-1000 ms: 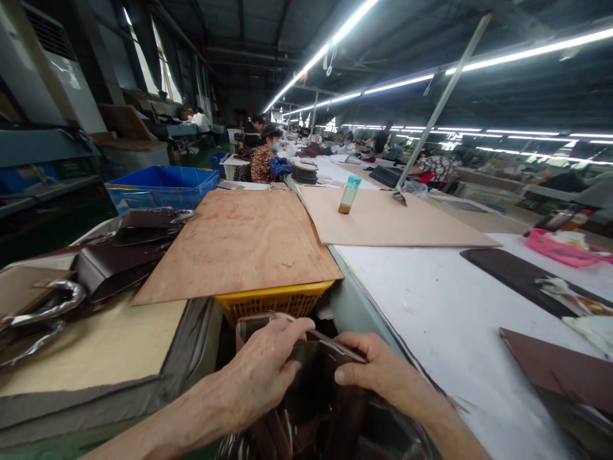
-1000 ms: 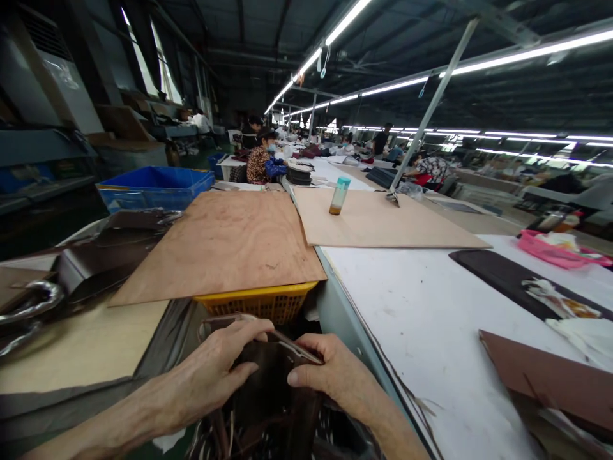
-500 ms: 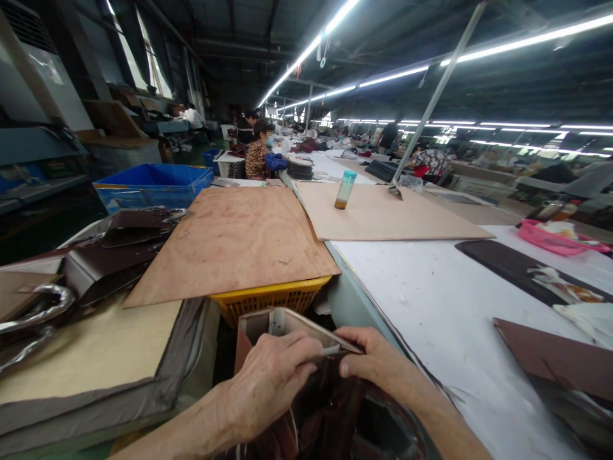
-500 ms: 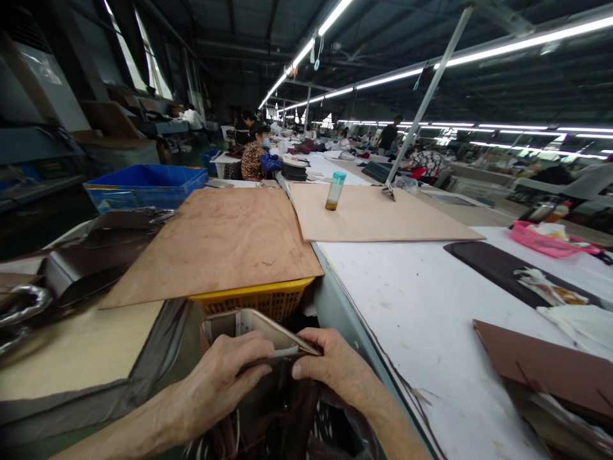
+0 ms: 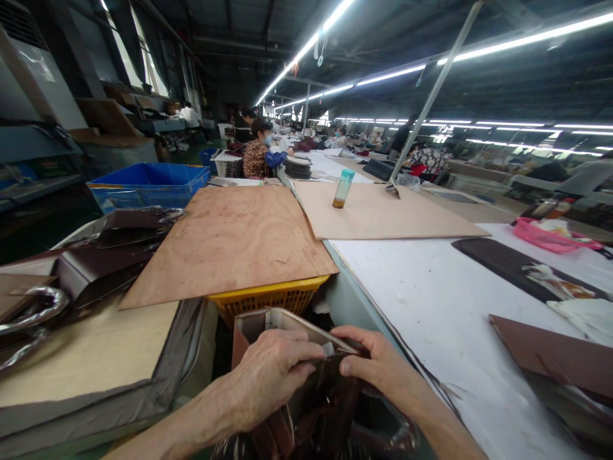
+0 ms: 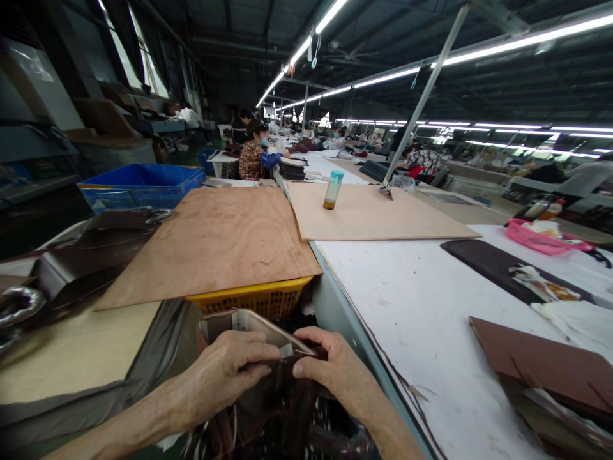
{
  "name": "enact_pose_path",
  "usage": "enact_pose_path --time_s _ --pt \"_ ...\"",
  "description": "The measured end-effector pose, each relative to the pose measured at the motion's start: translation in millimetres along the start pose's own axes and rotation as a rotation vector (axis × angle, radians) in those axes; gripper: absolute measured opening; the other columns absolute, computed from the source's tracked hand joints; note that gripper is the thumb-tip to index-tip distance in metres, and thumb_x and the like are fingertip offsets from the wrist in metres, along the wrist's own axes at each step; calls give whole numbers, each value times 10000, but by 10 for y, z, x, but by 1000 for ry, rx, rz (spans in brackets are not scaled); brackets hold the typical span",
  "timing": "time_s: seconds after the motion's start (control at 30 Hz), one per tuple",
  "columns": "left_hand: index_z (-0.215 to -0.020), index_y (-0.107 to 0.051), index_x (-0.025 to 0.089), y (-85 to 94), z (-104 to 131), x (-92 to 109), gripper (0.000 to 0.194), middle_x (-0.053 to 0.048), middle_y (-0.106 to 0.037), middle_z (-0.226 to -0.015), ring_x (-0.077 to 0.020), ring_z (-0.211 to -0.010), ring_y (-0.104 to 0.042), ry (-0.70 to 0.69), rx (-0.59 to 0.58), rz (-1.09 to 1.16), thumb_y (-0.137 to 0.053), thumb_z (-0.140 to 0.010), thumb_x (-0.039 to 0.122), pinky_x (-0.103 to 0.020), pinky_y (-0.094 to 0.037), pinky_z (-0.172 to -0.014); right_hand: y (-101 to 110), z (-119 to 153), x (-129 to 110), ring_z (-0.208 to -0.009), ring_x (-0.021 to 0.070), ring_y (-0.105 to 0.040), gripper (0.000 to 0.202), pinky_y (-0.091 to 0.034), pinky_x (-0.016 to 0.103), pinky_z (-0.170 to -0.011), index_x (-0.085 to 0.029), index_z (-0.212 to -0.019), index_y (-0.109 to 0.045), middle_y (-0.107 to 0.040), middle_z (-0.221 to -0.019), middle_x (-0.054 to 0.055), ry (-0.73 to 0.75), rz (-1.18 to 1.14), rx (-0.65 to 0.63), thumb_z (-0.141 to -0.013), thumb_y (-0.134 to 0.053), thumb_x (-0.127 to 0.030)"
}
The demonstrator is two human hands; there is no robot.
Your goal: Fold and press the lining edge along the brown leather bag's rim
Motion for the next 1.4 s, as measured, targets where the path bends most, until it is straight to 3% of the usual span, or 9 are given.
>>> enact_pose_path --time_s 0.13,0.23,0.4,0.6,0.83,0.93,1.23,1.4 --pt "-726 -655 196 -45 -51 1 169 35 -525 -625 -102 -612 -470 62 -114 45 -502 -789 157 -204 -296 -577 34 84 -148 -854 215 -538 201 -411 285 -741 -189 -907 -637 -598 -922 18 133 203 90 -729 -646 -282" --pt "-622 -614 173 -59 -77 4 179 50 -417 -534 -93 -544 -389 137 -194 140 -507 -764 190 -201 -276 -533 7 149 -238 -846 194 -521 69 -391 263 -731 -197 -801 -647 -547 -903 11 175 313 162 -755 -609 -231" --pt "-572 -566 158 -100 -80 -60 194 52 -368 -520 -93 -526 -361 268 -262 283 -488 -737 224 -209 -257 -493 -74 196 -282 -775 174 -503 116 -375 250 -668 -192 -706 -621 -496 -796 6 140 385 219 -789 -541 -204" --pt "-573 -538 146 -95 -121 -160 223 45 -417 -543 -97 -559 -399 263 -157 266 -444 -758 229 -204 -283 -532 -77 164 -299 -705 156 -489 162 -354 253 -621 -186 -653 -638 -473 -734 -4 145 375 278 -787 -557 -226" --pt "-525 -489 151 -77 -110 -184 245 47 -391 -514 -96 -528 -379 322 -135 221 -465 -750 245 -208 -252 -482 -19 62 60 -562 123 -448 276 -327 235 -500 -163 -724 -656 -466 -624 -26 13 -85 150 -671 -698 -431" --pt "-519 -466 152 -106 -102 -200 243 50 -383 -508 -92 -516 -372 324 -136 225 -471 -742 248 -213 -238 -470 -17 47 156 -553 124 -455 326 -332 231 -491 -152 -727 -656 -489 -602 -22 -39 -153 143 -640 -719 -460" --pt "-526 -488 151 -109 -104 -240 235 48 -400 -513 -93 -517 -382 315 -96 185 -457 -743 236 -213 -238 -474 54 65 100 -564 116 -428 148 -294 245 -498 -167 -679 -701 -450 -633 -27 20 56 227 -712 -650 -302" --pt "-590 -588 155 -13 -116 -203 230 28 -519 -565 -119 -580 -470 308 -29 60 -464 -770 228 -214 -317 -549 36 84 32 -587 123 -423 205 -291 257 -528 -169 -648 -677 -445 -641 -25 43 181 228 -772 -599 -312"
Point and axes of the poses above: each hand's wrist, its own z-axis away from the middle knuckle, its own y-axis out of the back of the hand, x = y × z, the point moved 7 cm from there along -z, towards the middle knuckle
